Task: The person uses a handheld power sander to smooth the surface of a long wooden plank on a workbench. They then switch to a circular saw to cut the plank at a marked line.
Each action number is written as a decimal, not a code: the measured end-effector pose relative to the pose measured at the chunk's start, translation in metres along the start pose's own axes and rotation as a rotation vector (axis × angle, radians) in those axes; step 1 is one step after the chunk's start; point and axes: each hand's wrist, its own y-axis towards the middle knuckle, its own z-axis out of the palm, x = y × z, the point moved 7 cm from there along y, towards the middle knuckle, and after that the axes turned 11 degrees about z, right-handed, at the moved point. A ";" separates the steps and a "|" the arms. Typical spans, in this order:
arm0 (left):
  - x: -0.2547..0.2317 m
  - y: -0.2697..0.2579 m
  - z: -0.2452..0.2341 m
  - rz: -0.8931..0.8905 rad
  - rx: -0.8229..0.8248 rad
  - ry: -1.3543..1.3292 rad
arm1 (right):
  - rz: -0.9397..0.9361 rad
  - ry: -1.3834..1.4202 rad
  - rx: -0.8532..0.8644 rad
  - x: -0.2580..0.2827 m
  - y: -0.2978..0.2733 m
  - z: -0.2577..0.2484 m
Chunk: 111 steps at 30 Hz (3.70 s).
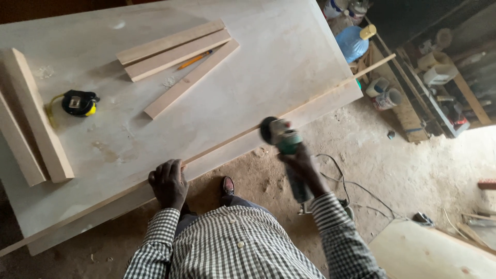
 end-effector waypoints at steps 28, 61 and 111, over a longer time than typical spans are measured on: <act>0.000 0.003 -0.006 -0.023 0.000 -0.002 | 0.388 -0.372 -0.229 -0.034 0.044 -0.036; 0.017 -0.017 -0.001 -0.090 0.094 -0.013 | 0.211 -0.144 -0.026 0.021 -0.042 0.067; 0.018 -0.022 0.005 -0.069 0.027 0.067 | 0.316 -0.640 0.095 0.031 -0.027 0.071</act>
